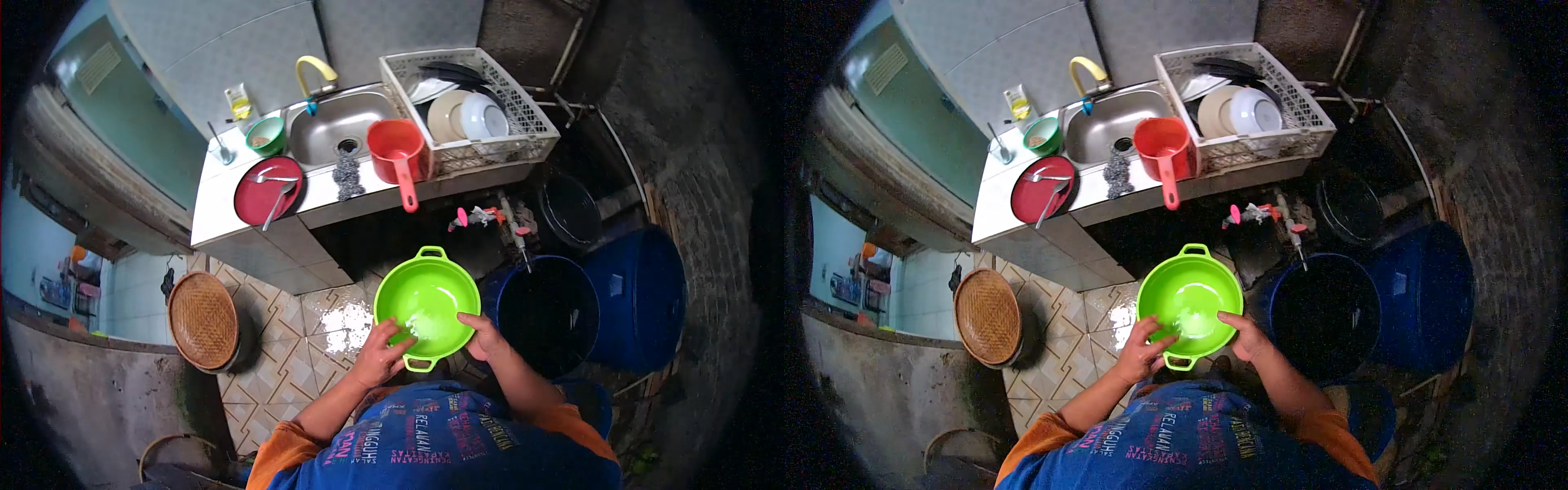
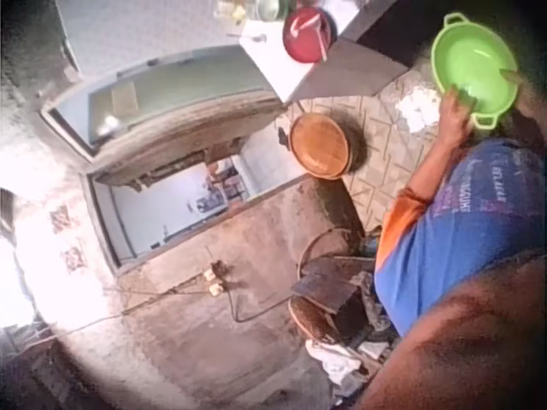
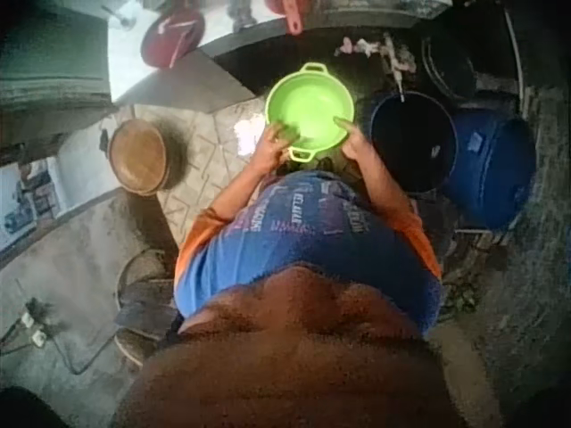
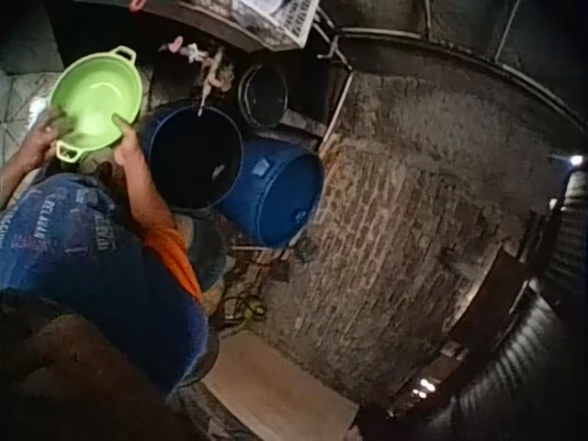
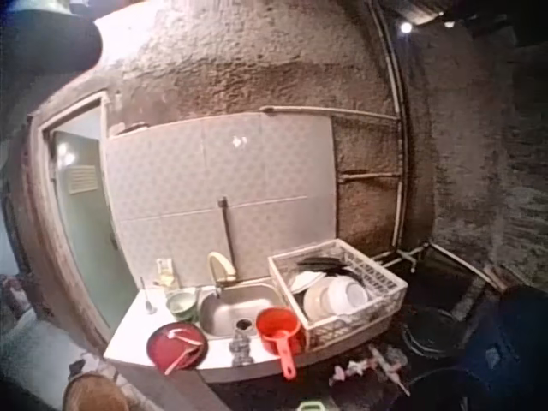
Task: The person washes grains in a green bowl, adding water from a red scoop and rinsing the grains by hand before pouring them into a larger container.
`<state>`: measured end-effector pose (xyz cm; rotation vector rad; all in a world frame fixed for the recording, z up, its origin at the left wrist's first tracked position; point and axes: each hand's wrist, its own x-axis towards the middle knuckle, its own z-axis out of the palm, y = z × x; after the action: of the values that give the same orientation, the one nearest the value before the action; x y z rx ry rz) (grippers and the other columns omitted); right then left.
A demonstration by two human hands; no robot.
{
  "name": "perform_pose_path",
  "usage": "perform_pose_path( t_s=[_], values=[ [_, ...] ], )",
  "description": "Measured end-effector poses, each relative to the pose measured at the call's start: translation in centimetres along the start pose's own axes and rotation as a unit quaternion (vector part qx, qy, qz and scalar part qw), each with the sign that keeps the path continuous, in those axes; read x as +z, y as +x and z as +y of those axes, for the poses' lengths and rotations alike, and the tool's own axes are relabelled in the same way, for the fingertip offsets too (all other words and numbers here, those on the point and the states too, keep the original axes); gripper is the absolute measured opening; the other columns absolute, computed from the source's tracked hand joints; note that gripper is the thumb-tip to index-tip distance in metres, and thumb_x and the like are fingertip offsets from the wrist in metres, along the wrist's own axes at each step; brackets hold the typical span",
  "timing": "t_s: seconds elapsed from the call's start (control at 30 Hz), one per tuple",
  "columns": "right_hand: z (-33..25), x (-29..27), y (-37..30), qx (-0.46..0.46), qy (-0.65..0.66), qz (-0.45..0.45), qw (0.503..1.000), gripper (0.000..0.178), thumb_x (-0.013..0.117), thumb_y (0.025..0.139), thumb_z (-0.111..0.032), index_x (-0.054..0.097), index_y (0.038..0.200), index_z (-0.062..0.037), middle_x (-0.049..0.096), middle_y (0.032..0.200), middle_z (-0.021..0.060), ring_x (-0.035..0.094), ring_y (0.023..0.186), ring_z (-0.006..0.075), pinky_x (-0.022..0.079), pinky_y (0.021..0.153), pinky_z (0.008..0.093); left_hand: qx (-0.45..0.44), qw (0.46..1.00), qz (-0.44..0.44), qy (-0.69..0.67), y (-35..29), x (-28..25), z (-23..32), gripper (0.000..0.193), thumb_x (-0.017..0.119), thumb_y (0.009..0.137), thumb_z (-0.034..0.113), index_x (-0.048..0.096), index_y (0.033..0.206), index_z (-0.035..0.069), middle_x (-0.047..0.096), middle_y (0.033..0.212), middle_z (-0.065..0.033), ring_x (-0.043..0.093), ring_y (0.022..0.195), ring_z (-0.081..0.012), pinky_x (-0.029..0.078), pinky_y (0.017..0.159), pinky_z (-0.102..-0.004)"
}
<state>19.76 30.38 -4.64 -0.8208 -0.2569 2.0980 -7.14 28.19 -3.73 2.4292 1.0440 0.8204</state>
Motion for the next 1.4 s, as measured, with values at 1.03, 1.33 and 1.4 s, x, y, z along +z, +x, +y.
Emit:
perform_pose_path(
  t_s=[1.03, 1.33, 1.4],
  values=[
    [0.5, 7.7, -2.7, -0.557, -0.663, 0.023, 0.499, 0.100, 0.076, 0.063, -0.012, 0.026, 0.149, -0.0197, 0.036, 0.135, 0.0257, 0.045, 0.119, 0.0457, 0.039, 0.101, 0.0518, -0.337, 0.437, 0.375, -0.745, 2.7, 0.0, -7.3, 0.089, 0.050, 0.077, 0.079, 0.025, 0.147, 0.031, 0.048, 0.134, -0.0110, 0.048, 0.118, -0.0336, 0.043, 0.097, -0.0556],
    [-3.1, 6.3, -3.8, -0.372, -0.377, -0.050, 0.847, 0.117, 0.069, 0.070, -0.010, -0.012, 0.153, -0.0154, 0.036, 0.145, 0.0194, 0.041, 0.131, 0.0302, 0.027, 0.112, 0.0389, -0.296, 0.650, 0.145, -0.685, 6.2, -3.6, -0.8, 0.095, 0.034, 0.083, 0.080, 0.006, 0.155, 0.024, 0.028, 0.155, -0.0092, 0.029, 0.140, -0.0305, 0.021, 0.114, -0.0482],
    [-4.0, 6.0, -4.9, -0.314, -0.250, -0.065, 0.913, 0.116, 0.066, 0.068, -0.009, -0.012, 0.153, -0.0181, 0.035, 0.146, 0.0160, 0.038, 0.132, 0.0264, 0.024, 0.113, 0.0407, -0.255, 0.710, 0.103, -0.648, 5.6, -3.5, 0.5, 0.103, 0.050, 0.080, 0.076, 0.005, 0.155, 0.022, 0.027, 0.155, -0.0098, 0.028, 0.141, -0.0305, 0.023, 0.113, -0.0482]
  ],
)
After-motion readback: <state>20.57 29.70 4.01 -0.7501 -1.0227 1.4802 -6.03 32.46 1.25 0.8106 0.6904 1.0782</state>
